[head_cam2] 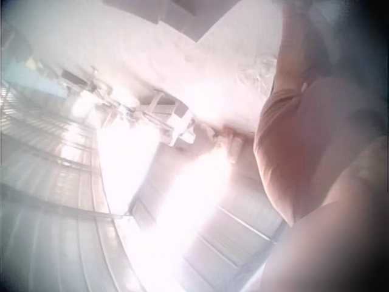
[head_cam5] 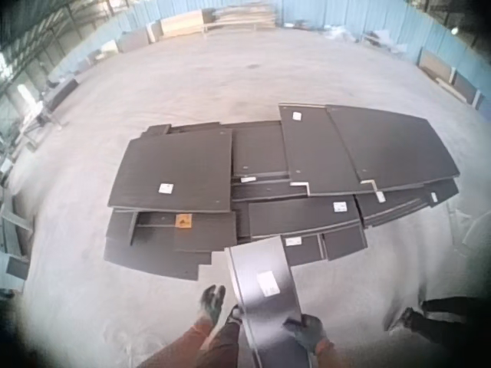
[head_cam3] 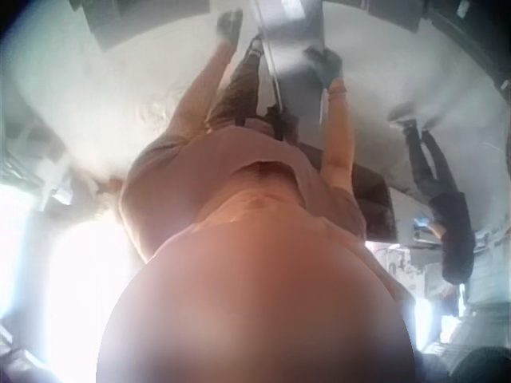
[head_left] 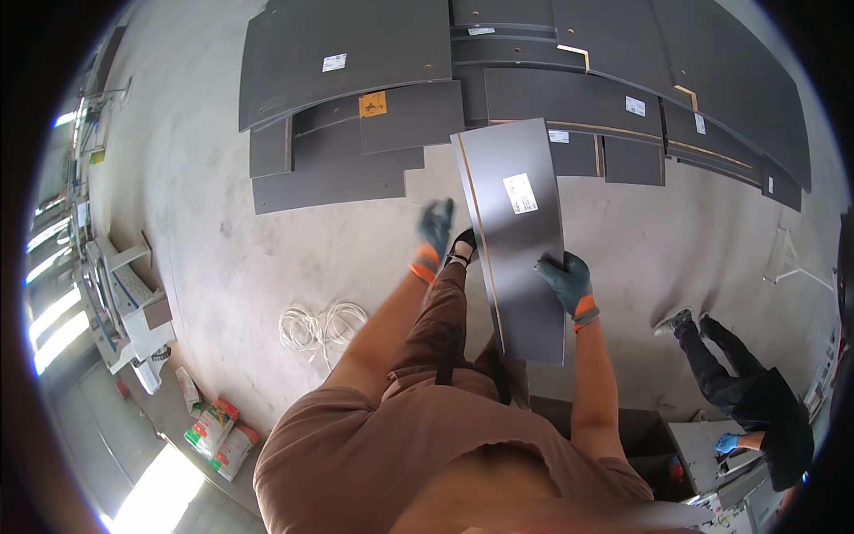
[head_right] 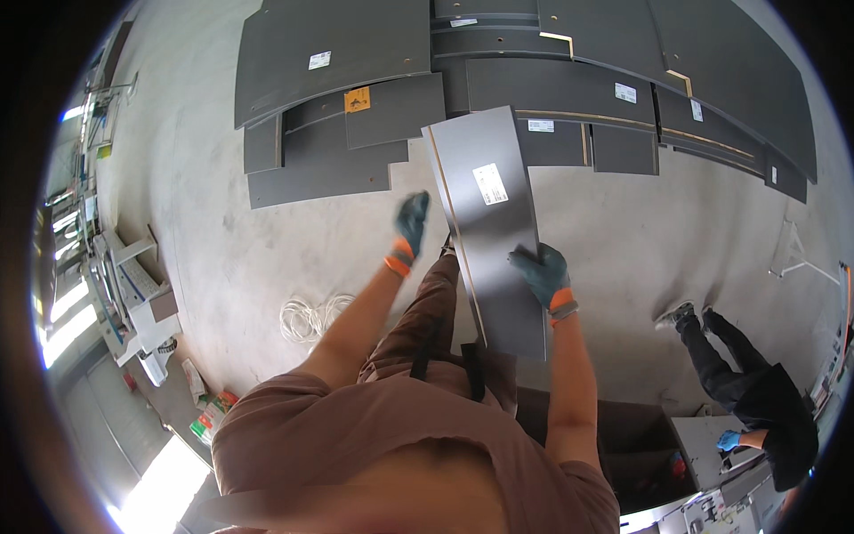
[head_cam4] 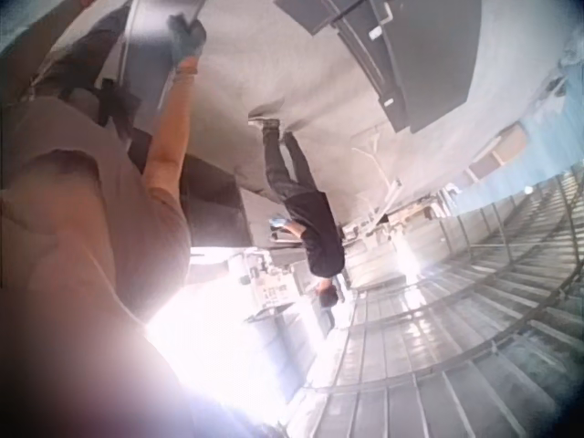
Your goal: The person lifts and stacks large gray panels on the floor in a warehouse. They handle the panels one at a time, aligning them into a growing pile while a coworker assists nearby.
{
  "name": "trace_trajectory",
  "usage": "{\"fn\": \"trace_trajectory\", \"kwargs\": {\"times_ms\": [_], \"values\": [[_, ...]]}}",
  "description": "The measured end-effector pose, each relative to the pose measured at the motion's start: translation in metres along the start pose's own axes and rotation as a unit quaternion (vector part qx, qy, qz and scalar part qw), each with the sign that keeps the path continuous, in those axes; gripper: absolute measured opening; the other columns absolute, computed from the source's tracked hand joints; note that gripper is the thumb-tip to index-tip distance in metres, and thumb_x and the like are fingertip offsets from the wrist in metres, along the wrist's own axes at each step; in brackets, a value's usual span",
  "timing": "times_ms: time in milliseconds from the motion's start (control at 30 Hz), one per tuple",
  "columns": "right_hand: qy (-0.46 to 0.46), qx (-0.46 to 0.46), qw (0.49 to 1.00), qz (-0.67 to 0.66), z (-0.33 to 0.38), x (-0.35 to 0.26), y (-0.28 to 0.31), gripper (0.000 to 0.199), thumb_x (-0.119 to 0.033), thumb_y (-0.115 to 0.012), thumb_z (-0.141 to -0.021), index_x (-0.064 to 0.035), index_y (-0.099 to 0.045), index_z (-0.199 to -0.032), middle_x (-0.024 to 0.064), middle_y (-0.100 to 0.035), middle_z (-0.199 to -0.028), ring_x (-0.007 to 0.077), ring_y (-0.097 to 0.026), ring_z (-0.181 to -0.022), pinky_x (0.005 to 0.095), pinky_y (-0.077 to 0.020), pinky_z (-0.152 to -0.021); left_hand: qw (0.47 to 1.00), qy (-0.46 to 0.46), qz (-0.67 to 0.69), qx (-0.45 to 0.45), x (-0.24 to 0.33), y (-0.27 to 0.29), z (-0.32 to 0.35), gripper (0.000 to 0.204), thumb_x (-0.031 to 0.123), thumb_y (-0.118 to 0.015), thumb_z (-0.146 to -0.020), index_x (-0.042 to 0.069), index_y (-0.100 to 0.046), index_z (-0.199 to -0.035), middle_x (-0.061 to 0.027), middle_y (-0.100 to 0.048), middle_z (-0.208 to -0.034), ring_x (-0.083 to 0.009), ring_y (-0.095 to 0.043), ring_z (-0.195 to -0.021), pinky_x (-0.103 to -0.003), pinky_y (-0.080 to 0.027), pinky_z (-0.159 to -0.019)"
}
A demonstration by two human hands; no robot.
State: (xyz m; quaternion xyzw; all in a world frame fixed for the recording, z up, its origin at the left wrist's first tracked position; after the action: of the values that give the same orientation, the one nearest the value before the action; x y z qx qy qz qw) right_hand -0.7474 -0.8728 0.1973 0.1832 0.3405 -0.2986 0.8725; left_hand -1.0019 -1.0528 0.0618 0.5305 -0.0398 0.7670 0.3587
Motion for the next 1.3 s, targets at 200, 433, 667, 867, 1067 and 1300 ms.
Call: {"fn": "trace_trajectory", "kwargs": {"times_ms": [200,433,667,867,1067,1300], "values": [[0.025,0.097,0.993,-0.054,-0.026,0.016,-0.016,0.022,-0.02,-0.072,-0.087,0.0006,-0.07,-0.094,-0.0006,-0.066,-0.083,0.0074,-0.055,-0.075,0.026,-0.0459,-0.068,0.854,0.246,0.398,0.226,-0.043,0.092,-0.15,0.07,0.035,-0.083,-0.075,-0.008,-0.054,-0.122,-0.0161,-0.064,-0.111,-0.0271,-0.066,-0.091,-0.04,-0.057,-0.079],[0.015,0.117,0.97,-0.213,-0.048,0.004,-0.054,0.024,-0.019,-0.07,-0.089,0.0033,-0.069,-0.098,0.0008,-0.067,-0.087,0.0088,-0.059,-0.08,0.0262,-0.0477,-0.072,0.869,0.284,0.283,0.289,0.0,0.086,-0.189,0.062,0.035,-0.085,-0.071,-0.004,-0.063,-0.115,-0.0134,-0.067,-0.112,-0.0243,-0.066,-0.091,-0.037,-0.056,-0.081],[0.051,0.089,0.965,-0.243,-0.076,0.019,-0.103,0.017,-0.019,-0.071,-0.088,-0.0035,-0.07,-0.096,-0.0035,-0.065,-0.085,0.0051,-0.055,-0.072,0.0218,-0.0403,-0.059,0.843,0.366,0.368,0.141,-0.016,0.086,-0.227,0.052,0.036,-0.077,-0.082,0.006,-0.063,-0.121,-0.0068,-0.065,-0.122,-0.0245,-0.059,-0.11,-0.039,-0.048,-0.095],[0.081,0.089,0.981,-0.151,-0.083,0.01,-0.142,0.021,-0.023,-0.073,-0.087,-0.0061,-0.07,-0.099,-0.0058,-0.064,-0.084,0.0038,-0.052,-0.069,0.0214,-0.036,-0.055,0.822,0.124,0.55,-0.082,0.029,0.156,-0.165,0.033,0.021,-0.06,-0.097,0.009,-0.061,-0.127,-0.0079,-0.062,-0.128,-0.0257,-0.056,-0.121,-0.043,-0.044,-0.106],[-0.043,0.026,0.926,-0.375,-0.116,0.008,-0.226,0.027,-0.019,-0.076,-0.085,-0.0092,-0.067,-0.108,-0.0049,-0.065,-0.094,0.0053,-0.058,-0.078,0.0229,-0.0448,-0.061,0.824,0.071,0.552,0.101,-0.024,0.318,-0.043,0.044,0.02,-0.06,-0.096,0.004,-0.051,-0.136,-0.0103,-0.056,-0.136,-0.0253,-0.054,-0.125,-0.042,-0.046,-0.106],[-0.101,0.017,0.871,-0.48,-0.156,-0.004,-0.307,0.032,-0.015,-0.078,-0.084,-0.0131,-0.066,-0.114,-0.0063,-0.064,-0.106,0.0054,-0.059,-0.093,0.0234,-0.0486,-0.077,0.811,0.044,0.551,0.192,-0.051,0.393,0.052,0.041,0.022,-0.059,-0.097,0.004,-0.051,-0.134,-0.0104,-0.059,-0.132,-0.0242,-0.056,-0.121,-0.041,-0.049,-0.102]]}}
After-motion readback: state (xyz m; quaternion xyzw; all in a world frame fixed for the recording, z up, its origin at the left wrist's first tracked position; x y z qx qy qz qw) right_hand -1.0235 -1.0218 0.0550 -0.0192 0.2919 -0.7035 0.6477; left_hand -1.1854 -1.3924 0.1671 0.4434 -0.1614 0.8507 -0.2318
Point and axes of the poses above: each hand's wrist, its own z-axis away from the middle knuckle, its own y-axis out of the back of the hand, x = y × z, the point moved 6 cm from there along -z, towards the middle knuckle
